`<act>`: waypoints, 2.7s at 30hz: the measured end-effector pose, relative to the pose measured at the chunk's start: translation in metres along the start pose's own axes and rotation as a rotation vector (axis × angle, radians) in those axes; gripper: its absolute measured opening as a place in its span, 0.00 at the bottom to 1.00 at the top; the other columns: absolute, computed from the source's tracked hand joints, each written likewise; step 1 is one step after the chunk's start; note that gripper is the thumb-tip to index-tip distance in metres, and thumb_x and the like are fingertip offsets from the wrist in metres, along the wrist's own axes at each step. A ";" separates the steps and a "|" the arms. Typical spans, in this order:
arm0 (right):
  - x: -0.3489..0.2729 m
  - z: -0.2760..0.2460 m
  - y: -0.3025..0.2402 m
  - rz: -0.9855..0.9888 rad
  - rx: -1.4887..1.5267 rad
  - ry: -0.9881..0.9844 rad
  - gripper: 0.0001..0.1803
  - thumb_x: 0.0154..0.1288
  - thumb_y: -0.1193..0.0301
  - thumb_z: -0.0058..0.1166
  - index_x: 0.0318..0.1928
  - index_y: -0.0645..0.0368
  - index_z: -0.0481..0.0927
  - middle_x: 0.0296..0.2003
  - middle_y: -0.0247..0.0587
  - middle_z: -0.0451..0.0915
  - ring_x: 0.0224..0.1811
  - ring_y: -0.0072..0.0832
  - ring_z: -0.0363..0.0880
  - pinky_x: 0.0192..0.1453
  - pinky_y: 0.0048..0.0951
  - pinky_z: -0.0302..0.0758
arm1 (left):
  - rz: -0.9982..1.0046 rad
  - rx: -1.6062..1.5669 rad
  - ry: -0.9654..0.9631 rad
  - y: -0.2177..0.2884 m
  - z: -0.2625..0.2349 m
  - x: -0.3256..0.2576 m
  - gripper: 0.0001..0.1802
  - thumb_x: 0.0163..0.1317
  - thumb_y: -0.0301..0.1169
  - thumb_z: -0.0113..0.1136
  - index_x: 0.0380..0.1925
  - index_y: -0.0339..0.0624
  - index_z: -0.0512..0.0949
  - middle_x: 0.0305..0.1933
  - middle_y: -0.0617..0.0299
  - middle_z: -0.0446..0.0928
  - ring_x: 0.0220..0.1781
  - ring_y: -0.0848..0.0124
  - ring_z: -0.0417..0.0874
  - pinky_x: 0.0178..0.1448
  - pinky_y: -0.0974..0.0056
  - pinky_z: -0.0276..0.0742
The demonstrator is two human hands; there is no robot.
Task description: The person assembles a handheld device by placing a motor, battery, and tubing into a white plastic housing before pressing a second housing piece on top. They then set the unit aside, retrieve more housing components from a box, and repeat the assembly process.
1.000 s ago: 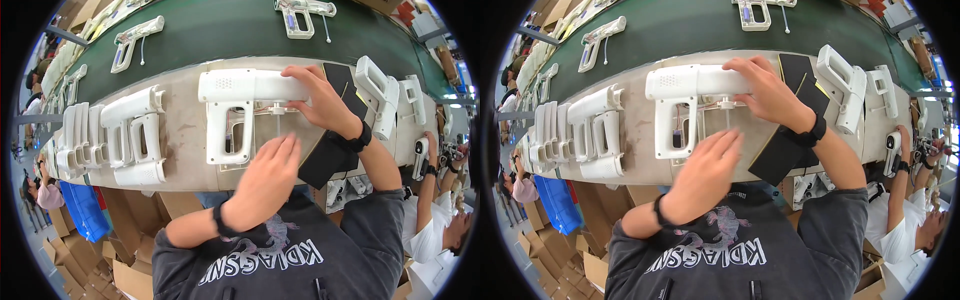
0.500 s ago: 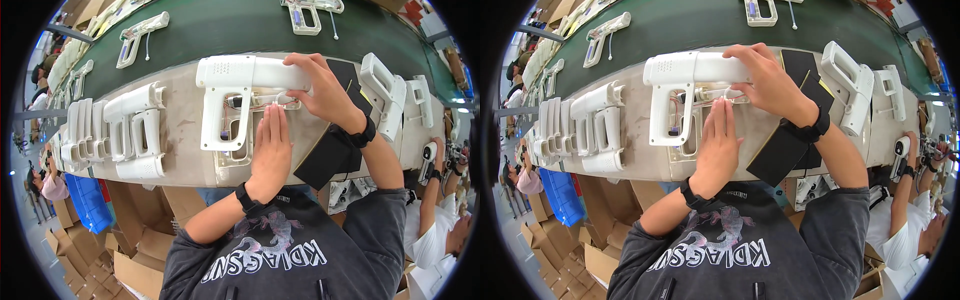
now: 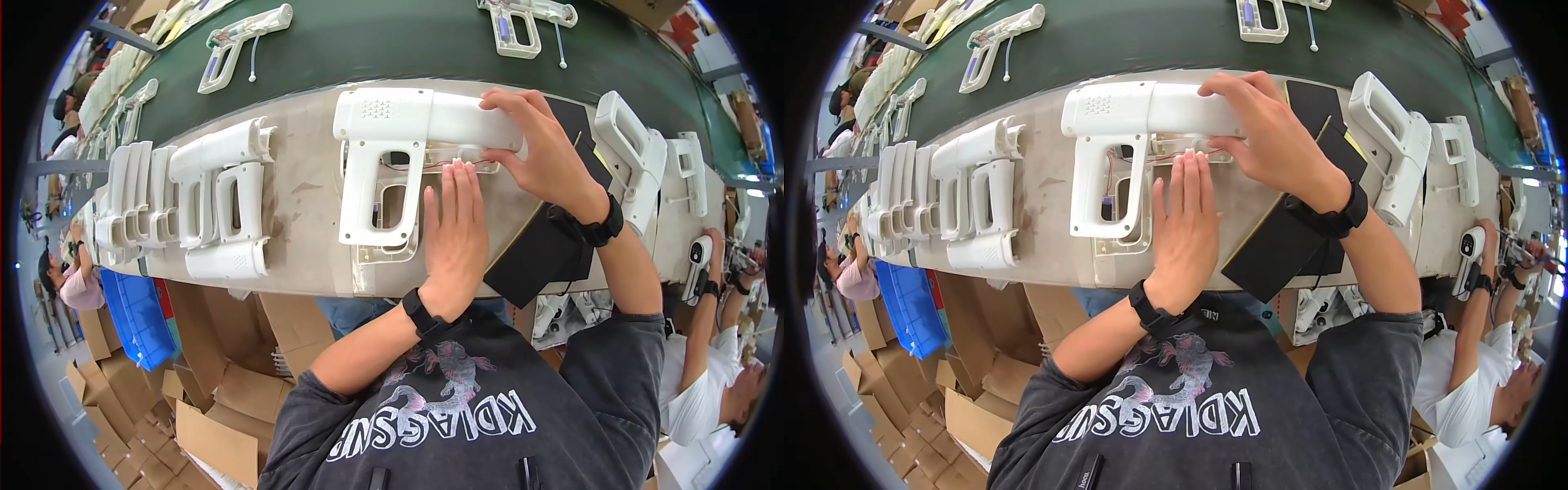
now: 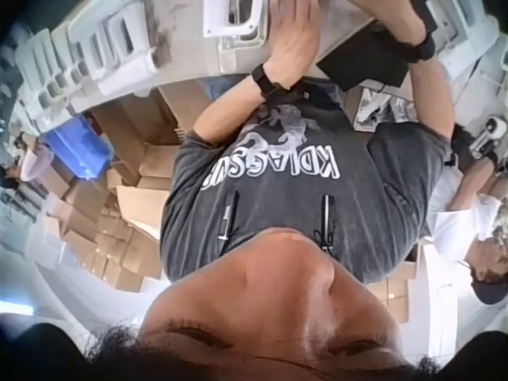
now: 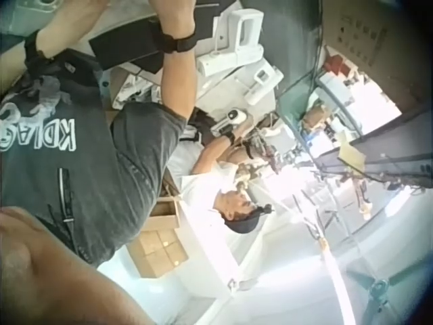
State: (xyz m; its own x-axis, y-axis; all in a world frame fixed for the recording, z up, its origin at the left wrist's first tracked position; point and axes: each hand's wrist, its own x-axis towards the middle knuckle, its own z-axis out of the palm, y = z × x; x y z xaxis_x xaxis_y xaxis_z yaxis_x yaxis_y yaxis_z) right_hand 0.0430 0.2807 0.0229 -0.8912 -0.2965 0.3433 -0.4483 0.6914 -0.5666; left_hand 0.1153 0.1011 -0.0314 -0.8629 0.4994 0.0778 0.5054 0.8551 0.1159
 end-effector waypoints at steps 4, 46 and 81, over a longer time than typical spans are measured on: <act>-0.003 -0.003 0.000 -0.005 -0.020 -0.002 0.35 0.52 0.80 0.73 0.62 0.56 0.74 0.61 0.40 0.79 0.62 0.44 0.74 0.65 0.40 0.74 | -0.011 -0.139 0.049 0.000 -0.022 -0.005 0.44 0.65 0.33 0.64 0.76 0.27 0.54 0.79 0.45 0.57 0.82 0.51 0.56 0.79 0.47 0.58; -0.006 0.022 0.013 0.121 0.133 -0.206 0.39 0.48 0.78 0.75 0.64 0.56 0.77 0.63 0.41 0.79 0.65 0.43 0.74 0.69 0.42 0.75 | 0.162 -0.682 -0.099 -0.181 -0.047 0.052 0.34 0.62 0.28 0.71 0.67 0.45 0.68 0.66 0.52 0.74 0.69 0.48 0.72 0.72 0.51 0.70; -0.074 -0.008 -0.109 0.060 0.639 -0.309 0.35 0.49 0.68 0.81 0.58 0.62 0.79 0.47 0.44 0.82 0.47 0.34 0.84 0.49 0.31 0.78 | 0.312 -0.744 -0.228 -0.104 -0.118 -0.078 0.37 0.54 0.48 0.77 0.58 0.39 0.76 0.44 0.51 0.85 0.42 0.49 0.87 0.47 0.53 0.83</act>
State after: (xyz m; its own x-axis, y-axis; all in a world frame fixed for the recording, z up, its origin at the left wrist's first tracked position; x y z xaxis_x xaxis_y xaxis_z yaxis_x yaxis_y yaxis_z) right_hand 0.1587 0.2326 0.0654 -0.8524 -0.5083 0.1229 -0.2661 0.2192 -0.9387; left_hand 0.1313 -0.0430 0.0670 -0.6230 0.7819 0.0220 0.5261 0.3980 0.7515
